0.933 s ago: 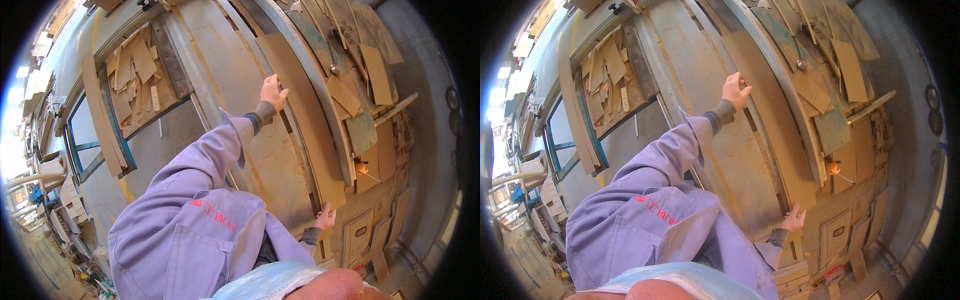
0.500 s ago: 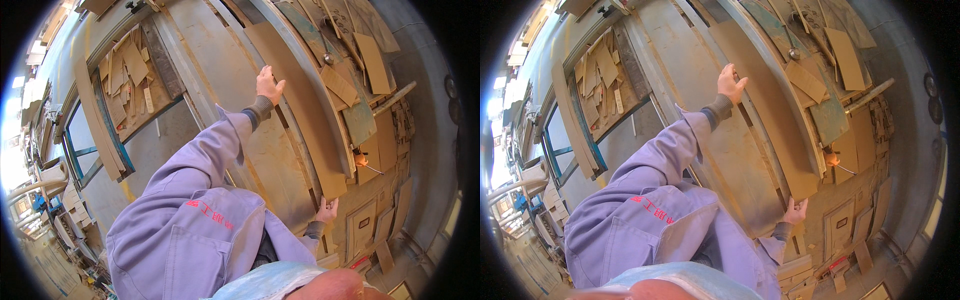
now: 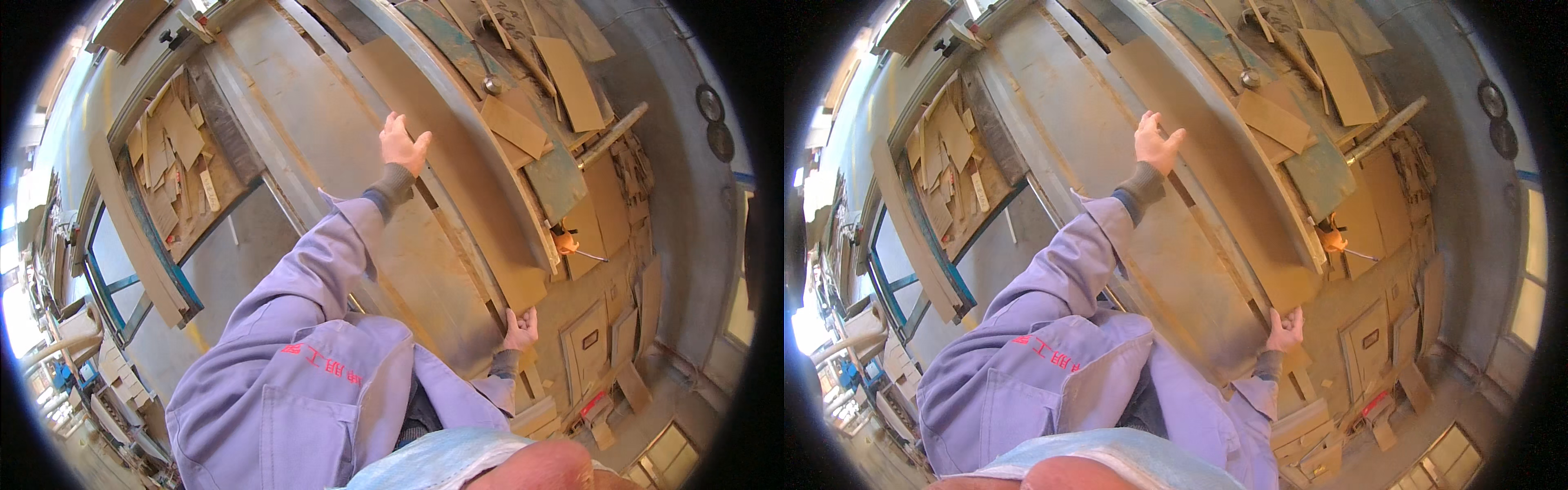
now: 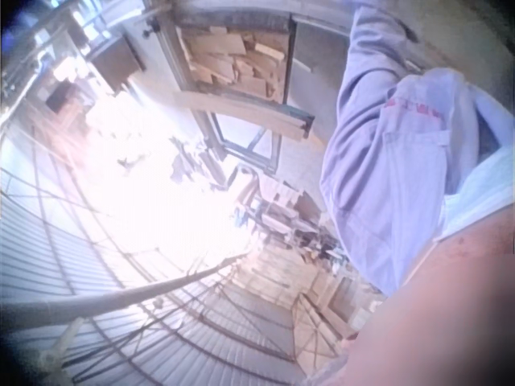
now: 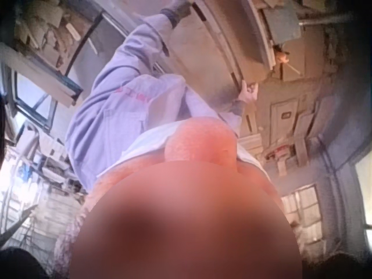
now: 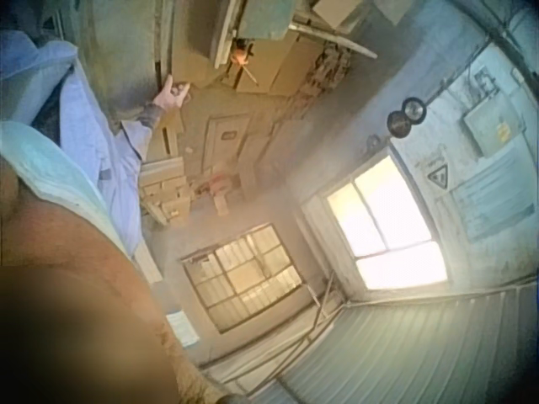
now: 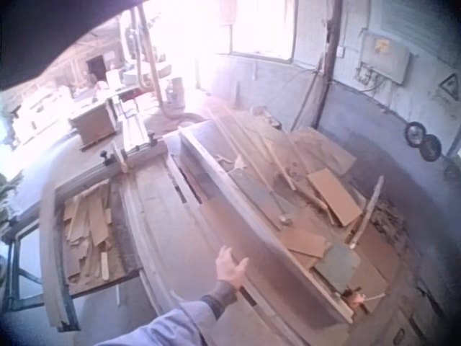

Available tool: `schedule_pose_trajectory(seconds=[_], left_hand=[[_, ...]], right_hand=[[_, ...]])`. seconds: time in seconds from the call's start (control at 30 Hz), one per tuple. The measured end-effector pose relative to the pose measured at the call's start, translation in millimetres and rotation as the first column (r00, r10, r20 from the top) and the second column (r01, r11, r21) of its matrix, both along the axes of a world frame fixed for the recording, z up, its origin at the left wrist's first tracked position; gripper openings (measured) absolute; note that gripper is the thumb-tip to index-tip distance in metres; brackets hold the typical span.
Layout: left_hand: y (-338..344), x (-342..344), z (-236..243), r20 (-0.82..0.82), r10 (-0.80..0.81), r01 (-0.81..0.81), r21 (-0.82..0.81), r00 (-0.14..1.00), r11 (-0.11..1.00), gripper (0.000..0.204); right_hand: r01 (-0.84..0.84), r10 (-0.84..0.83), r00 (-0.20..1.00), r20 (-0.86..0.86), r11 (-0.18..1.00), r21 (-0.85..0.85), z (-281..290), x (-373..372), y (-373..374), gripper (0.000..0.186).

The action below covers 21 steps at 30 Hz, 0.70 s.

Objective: The person repeatedly picks up rectangular wooden boards and feeds them through a table saw to cut them. After each cut, the person removes the board and places it aside, then repeats the process with another board from a nearby stack.

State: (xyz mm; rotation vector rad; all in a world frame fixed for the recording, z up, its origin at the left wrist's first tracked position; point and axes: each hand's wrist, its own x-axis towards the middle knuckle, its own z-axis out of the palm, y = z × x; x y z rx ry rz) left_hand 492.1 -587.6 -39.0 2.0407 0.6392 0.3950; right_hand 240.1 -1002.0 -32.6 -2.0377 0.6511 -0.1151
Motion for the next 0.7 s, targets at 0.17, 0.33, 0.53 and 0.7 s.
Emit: schedule_pose_trajectory(seconds=[0.17, 0.33, 0.53, 0.7], left_hand=[[-8, 10, 2, 0.027, 0.029, -0.030, 0.010, 0.999, 1.000, 0.062], [-10, 18, 4, 0.020, 0.038, -0.037, -0.027, 0.999, 0.999, 0.058], [-4, 21, 3, 0.038, 0.103, -0.100, -0.077, 0.994, 0.992, 0.058], [0, 24, 5, 0.040, 0.086, -0.075, -0.235, 0.995, 0.969, 0.052]], right_hand=[[0.029, -0.031, 0.999, 0.027, 0.997, 0.075, 21, -7, 9, 0.059], [0.116, -0.123, 0.992, 0.029, 0.976, 0.184, 29, -8, 12, 0.051], [0.081, -0.091, 0.995, 0.036, 0.973, 0.216, 29, -6, 8, 0.047], [0.213, -0.217, 0.976, -0.007, 0.951, 0.226, 33, -4, 13, 0.051]])
